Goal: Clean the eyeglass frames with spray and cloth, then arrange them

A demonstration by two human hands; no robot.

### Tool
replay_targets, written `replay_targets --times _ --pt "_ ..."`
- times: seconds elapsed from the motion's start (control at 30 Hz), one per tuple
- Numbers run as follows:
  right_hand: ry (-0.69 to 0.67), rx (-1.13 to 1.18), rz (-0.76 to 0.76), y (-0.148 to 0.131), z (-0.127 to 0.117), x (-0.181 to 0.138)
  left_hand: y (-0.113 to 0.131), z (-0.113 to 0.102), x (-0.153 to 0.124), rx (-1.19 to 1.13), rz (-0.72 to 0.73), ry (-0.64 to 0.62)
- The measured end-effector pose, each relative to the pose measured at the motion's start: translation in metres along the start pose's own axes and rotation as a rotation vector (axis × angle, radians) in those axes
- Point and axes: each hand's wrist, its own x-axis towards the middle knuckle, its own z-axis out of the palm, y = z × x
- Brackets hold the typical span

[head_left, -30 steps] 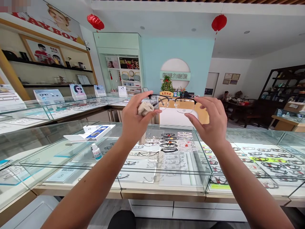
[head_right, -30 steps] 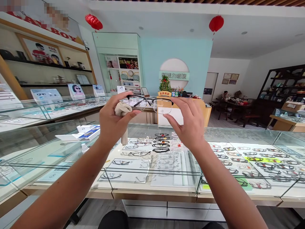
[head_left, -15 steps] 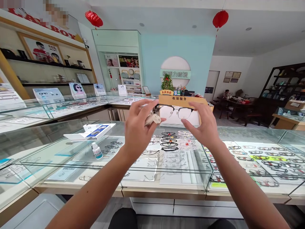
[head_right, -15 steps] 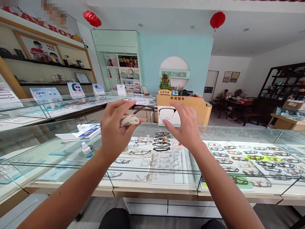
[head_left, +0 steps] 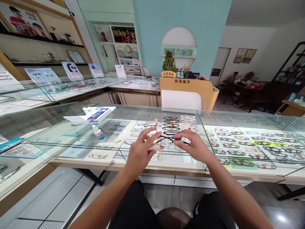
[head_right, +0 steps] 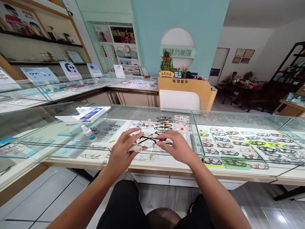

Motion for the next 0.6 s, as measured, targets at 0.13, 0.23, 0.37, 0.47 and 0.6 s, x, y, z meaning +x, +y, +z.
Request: replay_targets --times 0.13,0.23,0.37,0.47,0.6 --pt "-0.032 -0.043 0.046 0.008 0.023 -0.019 -0.004 0.006 -0.028 0.018 -0.121 -0.120" --pt "-0.078 -0.090 0.027 0.011 0.037 -0.029 -0.005 0.008 -0.044 0.030 -0.159 -0.170" --pt "-0.056 -0.105 -0.015 0.014 0.053 -0.037 -0.006 0.009 -0.056 -0.041 -0.159 -0.165" --pt "-0.046 -0.107 -0.015 0.013 0.057 -0.039 -0.006 0.008 -0.059 -0.112 -0.132 -0.146" --pt "-0.101 -0.030 0.010 0.011 0.052 -0.038 -0.006 0.005 -0.057 -0.200 -0.150 -0.157"
